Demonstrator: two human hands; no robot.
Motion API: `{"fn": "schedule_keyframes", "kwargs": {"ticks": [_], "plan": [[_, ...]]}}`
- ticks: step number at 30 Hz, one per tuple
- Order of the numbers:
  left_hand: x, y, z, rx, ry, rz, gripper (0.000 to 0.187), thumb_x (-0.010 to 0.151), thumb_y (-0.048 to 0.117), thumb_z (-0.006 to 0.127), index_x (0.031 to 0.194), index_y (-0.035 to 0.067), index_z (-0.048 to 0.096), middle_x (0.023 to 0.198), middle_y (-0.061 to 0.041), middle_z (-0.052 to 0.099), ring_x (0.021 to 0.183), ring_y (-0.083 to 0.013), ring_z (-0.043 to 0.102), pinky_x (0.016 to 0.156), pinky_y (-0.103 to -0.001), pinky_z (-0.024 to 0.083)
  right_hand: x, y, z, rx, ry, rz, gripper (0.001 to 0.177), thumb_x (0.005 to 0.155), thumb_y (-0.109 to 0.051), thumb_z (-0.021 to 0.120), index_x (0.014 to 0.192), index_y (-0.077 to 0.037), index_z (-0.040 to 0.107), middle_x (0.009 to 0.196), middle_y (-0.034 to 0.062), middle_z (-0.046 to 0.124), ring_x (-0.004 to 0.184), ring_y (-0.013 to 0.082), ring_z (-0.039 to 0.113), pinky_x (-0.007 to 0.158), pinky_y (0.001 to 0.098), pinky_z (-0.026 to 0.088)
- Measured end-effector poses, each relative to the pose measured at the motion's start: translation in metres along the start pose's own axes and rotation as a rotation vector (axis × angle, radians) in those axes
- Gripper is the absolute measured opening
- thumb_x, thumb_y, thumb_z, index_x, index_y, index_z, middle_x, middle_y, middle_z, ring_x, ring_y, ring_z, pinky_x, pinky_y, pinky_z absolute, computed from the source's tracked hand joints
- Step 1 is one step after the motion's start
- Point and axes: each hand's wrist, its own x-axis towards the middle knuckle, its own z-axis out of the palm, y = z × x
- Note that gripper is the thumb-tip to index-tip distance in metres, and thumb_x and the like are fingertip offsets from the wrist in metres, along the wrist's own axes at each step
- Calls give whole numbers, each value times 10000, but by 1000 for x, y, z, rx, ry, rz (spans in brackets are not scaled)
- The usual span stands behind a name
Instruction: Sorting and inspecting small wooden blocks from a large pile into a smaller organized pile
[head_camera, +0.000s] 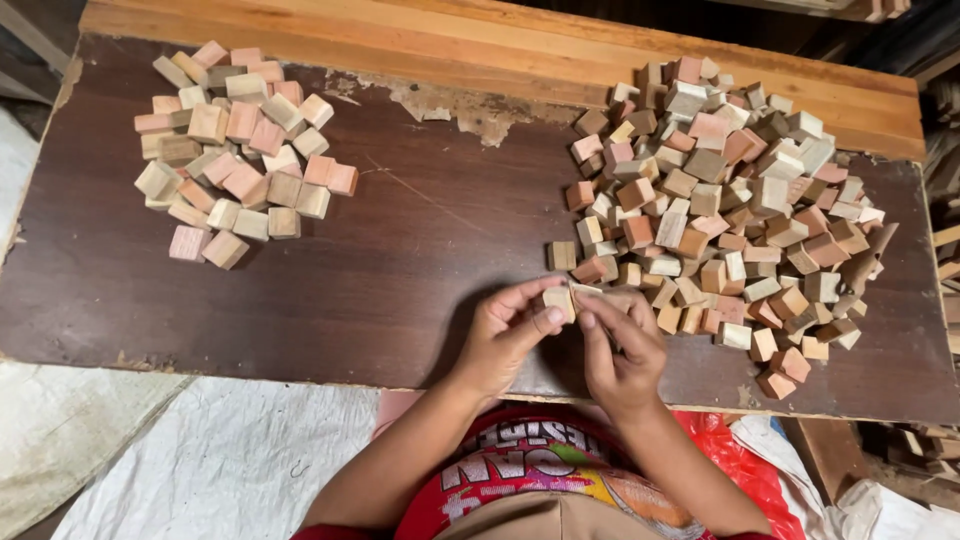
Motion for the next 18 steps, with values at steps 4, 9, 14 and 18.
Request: {"fn": "schedule_keyframes", "kwargs": {"ticks": [4, 9, 14, 18], "plan": [[-5, 7, 12, 13, 9, 10, 471, 872, 61, 797, 1304, -69, 658, 943, -142, 722, 878, -173, 716, 811, -301, 634, -8, -2, 4, -2, 36, -50, 216, 925, 66, 694, 1122, 43, 779, 901, 195, 678, 765, 299, 641, 728, 413, 529], [-4, -4, 4, 78, -3, 16, 444, 834, 53, 837, 1249, -43, 711, 874, -116, 738, 823, -127, 695, 754, -284, 627, -3, -1, -2, -54, 24, -133, 180, 904, 86, 684, 1052, 62, 785, 818, 206, 640, 656, 321, 618, 633, 423, 514], [-3, 11, 18, 40, -31, 64, 415, 854, 39, 803, 1240, -67, 697, 892, -128, 720, 820, -140, 682, 752, -264, 609, -9, -1, 3, -6, 64, -177, 224, 900, 108, 666, 1091, 73, 777, 838, 187, 647, 678, 293, 624, 654, 405, 532], [-5, 10, -3, 83, 41, 126, 483, 793, 12, 834, 1242, -81, 681, 919, -108, 712, 828, -134, 689, 770, -250, 598, -35, 18, -6, 31, -19, -93, 225, 894, 90, 669, 1073, 38, 795, 837, 197, 661, 677, 315, 633, 647, 415, 531]]}}
